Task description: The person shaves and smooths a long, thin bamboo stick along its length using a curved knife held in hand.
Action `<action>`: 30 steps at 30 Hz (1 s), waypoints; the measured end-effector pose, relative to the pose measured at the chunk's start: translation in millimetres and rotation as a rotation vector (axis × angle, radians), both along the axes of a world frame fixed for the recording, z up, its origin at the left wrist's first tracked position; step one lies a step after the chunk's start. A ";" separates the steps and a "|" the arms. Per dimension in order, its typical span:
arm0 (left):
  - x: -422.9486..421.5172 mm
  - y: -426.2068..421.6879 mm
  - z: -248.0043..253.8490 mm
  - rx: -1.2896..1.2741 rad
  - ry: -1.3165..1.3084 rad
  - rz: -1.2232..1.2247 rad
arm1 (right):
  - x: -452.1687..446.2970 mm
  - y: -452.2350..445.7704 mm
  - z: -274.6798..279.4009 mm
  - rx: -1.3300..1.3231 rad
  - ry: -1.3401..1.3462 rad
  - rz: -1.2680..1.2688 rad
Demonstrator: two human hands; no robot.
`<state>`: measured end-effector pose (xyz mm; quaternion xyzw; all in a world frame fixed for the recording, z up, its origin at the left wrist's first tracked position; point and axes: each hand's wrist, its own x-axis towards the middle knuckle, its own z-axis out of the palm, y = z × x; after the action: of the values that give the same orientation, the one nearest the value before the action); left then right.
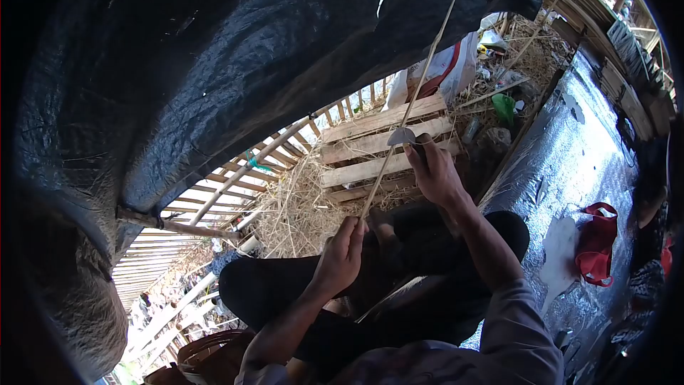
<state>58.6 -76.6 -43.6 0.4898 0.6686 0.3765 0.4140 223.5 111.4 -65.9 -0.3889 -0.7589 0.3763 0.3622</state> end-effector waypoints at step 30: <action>-31.4 19.9 59.2 0.036 -0.624 -0.128 | -50.5 55.1 44.9 -0.103 0.659 0.446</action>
<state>27.3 -56.7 15.7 0.3991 0.4705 0.4934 0.6131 173.0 166.6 -21.0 -0.0909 -0.6481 0.5878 0.4756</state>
